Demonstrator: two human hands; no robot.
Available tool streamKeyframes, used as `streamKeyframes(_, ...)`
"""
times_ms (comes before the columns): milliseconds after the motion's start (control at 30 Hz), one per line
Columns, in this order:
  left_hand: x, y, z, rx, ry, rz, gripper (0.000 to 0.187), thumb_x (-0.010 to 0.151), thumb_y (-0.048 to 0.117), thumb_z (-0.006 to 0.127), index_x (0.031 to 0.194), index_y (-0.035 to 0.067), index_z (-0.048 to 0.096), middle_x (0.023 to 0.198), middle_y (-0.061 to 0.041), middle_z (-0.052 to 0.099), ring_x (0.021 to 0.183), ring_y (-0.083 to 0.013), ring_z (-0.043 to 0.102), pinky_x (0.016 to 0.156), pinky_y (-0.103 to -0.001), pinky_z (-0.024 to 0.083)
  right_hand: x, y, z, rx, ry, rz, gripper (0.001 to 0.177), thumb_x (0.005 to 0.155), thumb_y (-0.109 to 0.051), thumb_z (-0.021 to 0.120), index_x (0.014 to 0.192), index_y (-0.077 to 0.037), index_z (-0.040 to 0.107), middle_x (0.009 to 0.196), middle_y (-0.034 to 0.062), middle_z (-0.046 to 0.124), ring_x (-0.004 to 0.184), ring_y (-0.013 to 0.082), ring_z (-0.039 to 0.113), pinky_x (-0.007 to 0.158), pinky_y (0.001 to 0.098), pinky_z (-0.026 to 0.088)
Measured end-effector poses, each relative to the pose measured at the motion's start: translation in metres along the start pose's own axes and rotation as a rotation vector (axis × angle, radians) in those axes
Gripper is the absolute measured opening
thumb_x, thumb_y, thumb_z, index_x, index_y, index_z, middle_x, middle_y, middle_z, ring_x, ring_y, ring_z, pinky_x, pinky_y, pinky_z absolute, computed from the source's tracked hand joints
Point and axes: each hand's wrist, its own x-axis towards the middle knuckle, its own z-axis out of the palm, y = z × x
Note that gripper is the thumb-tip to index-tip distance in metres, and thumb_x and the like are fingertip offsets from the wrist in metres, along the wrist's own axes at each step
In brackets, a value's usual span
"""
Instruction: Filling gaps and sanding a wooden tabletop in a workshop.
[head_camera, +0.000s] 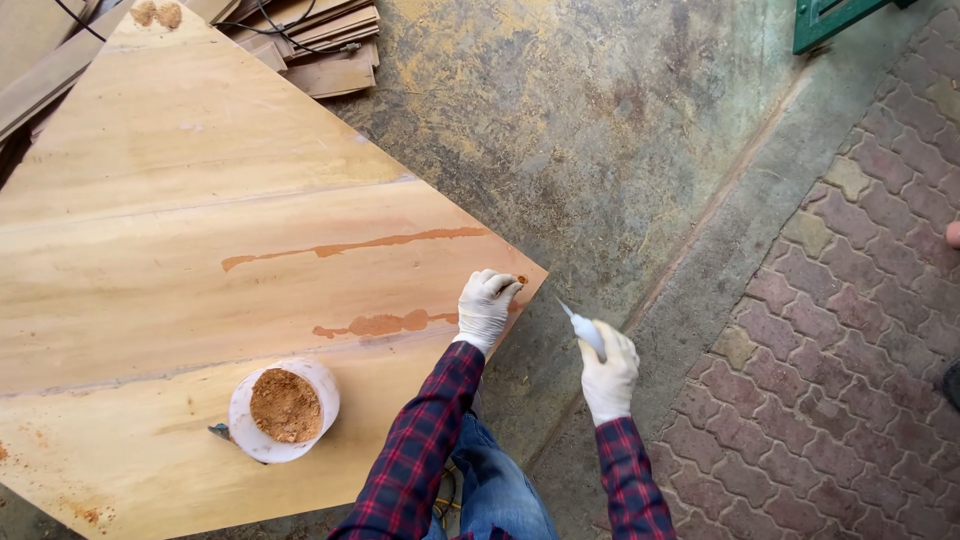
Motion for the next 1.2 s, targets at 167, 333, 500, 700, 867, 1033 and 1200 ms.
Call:
streamKeyframes(167,0.006,0.001,0.007,0.153,0.032,0.150,0.008,0.081,0.019,0.081,0.087,0.019,0.075,0.081,0.001,0.065,0.080,-0.0248,0.060,0.070,-0.038,0.050,-0.037,0.029,-0.005,0.047,0.018,0.096,0.039,0.085,-0.014,0.079,0.123,-0.009,0.069,0.116,0.0129,0.071,0.111,0.0321,0.065,0.097,0.0438,0.050)
streamKeyframes(333,0.008,0.005,0.001,0.237,-0.006,0.259,0.017,0.080,0.014,0.078,0.096,0.020,0.076,0.082,0.002,0.064,0.078,-0.0250,0.058,0.068,-0.039,0.048,-0.058,0.052,-0.001,0.065,0.014,0.180,0.039,0.084,-0.014,0.080,0.121,-0.009,0.070,0.113,0.0130,0.071,0.108,0.0315,0.065,0.094,0.0425,0.051)
streamKeyframes(500,0.007,0.001,0.000,0.337,-0.103,0.304,0.031,0.078,0.014,0.077,0.109,0.016,0.075,0.086,-0.003,0.062,0.082,-0.0280,0.059,0.070,-0.041,0.047,-0.063,0.053,0.002,0.082,0.019,0.203,0.040,0.084,-0.013,0.080,0.122,-0.010,0.070,0.114,0.0116,0.070,0.109,0.0298,0.065,0.095,0.0415,0.051)
streamKeyframes(700,-0.006,0.012,-0.013,0.142,0.060,0.086,0.017,0.089,0.015,0.078,0.104,0.016,0.069,0.102,-0.002,0.064,0.098,-0.0261,0.061,0.086,-0.040,0.051,-0.058,0.030,-0.003,0.296,0.092,0.261,0.037,0.086,-0.012,0.081,0.122,-0.010,0.070,0.123,0.0103,0.064,0.113,0.0230,0.062,0.096,0.0380,0.052)
streamKeyframes(867,-0.043,0.074,-0.102,0.070,0.221,0.072,0.047,0.085,0.005,0.075,0.131,0.007,0.066,0.125,-0.014,0.063,0.117,-0.0335,0.059,0.101,-0.041,0.048,-0.052,0.017,0.012,0.541,0.123,0.302,0.036,0.089,-0.007,0.079,0.124,-0.005,0.070,0.122,0.0081,0.060,0.104,0.0179,0.061,0.093,0.0343,0.053)
streamKeyframes(1033,-0.111,0.080,-0.235,0.272,0.498,0.073,0.046,0.084,0.009,0.080,0.128,0.011,0.067,0.128,-0.010,0.063,0.126,-0.0321,0.058,0.108,-0.042,0.045,-0.033,-0.062,0.032,0.890,-0.037,0.278,0.035,0.093,-0.002,0.070,0.127,-0.003,0.062,0.116,0.0056,0.067,0.103,0.0143,0.066,0.096,0.0314,0.054)
streamKeyframes(1200,-0.199,0.007,-0.316,0.382,0.691,-0.238,0.061,0.076,0.017,0.086,0.131,0.008,0.061,0.151,-0.016,0.041,0.138,-0.0344,0.045,0.114,-0.044,0.040,-0.033,-0.168,0.073,0.827,-0.223,-0.103,0.029,0.091,-0.007,0.076,0.117,-0.006,0.063,0.111,0.0048,0.073,0.104,0.0161,0.068,0.096,0.0322,0.053)
